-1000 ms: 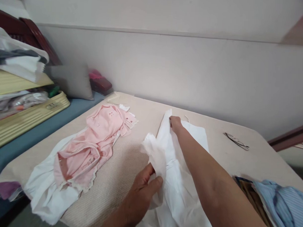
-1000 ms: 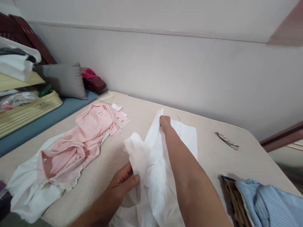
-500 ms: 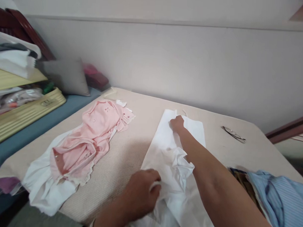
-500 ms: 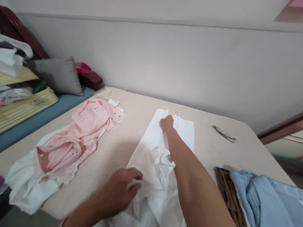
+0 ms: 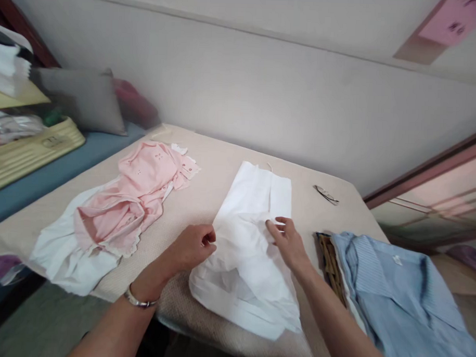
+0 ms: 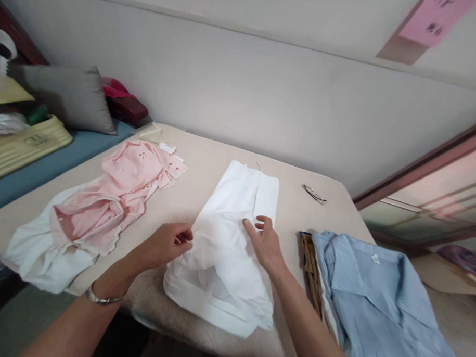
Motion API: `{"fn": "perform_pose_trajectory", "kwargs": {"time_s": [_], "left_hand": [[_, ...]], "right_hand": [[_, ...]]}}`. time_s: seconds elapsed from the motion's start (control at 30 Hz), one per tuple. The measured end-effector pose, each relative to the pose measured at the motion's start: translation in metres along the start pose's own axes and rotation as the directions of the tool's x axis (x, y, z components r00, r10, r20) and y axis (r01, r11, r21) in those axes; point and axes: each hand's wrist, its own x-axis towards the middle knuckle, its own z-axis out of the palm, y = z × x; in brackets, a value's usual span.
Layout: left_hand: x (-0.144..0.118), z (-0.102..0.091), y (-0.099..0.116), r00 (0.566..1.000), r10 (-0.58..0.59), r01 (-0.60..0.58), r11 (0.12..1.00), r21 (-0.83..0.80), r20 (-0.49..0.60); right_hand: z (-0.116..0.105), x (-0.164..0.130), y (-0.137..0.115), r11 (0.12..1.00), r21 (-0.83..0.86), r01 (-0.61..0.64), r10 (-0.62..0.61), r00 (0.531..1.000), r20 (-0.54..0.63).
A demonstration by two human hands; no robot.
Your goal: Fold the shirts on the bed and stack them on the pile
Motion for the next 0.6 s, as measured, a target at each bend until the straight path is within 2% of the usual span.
{"fn": "perform_pose_trajectory", "kwargs": {"time_s": [0.07, 0.17, 0.23, 0.37, 0.47, 0.6], "left_hand": [[-0.003, 0.003, 0.002, 0.997, 0.031, -0.037, 0.995, 0.094, 0.068], [-0.004, 0.003, 0.003, 0.990, 0.056, -0.074, 0.988, 0.138, 0.133], [-0.002, 0.000, 0.001, 0.995, 0.067, -0.071, 0.996, 0.055, 0.075], [0.007, -0.005, -0.006, 0.991, 0.041, -0.054, 0.994, -0.099, -0.125], [0.010, -0.007, -0.010, 0.993, 0.004, -0.012, 0.998, -0.070, -0.115], [0.007, -0.007, -0.010, 0.998, -0.010, 0.009, 1.000, -0.013, -0.058]], "right_hand": [[0.007, -0.020, 0.007, 0.999, 0.043, 0.025, -0.025, 1.000, 0.006], [0.012, -0.025, 0.017, 0.996, 0.088, -0.010, 0.008, 1.000, 0.024], [0.010, -0.020, 0.024, 0.994, 0.107, -0.039, 0.037, 0.999, 0.019], [0.001, -0.015, 0.030, 0.975, 0.219, -0.033, 0.022, 0.998, 0.053], [-0.002, -0.018, 0.025, 0.937, 0.344, -0.069, 0.033, 0.994, 0.107], [-0.004, -0.021, 0.013, 0.921, 0.386, -0.043, 0.022, 0.998, 0.057]]}}
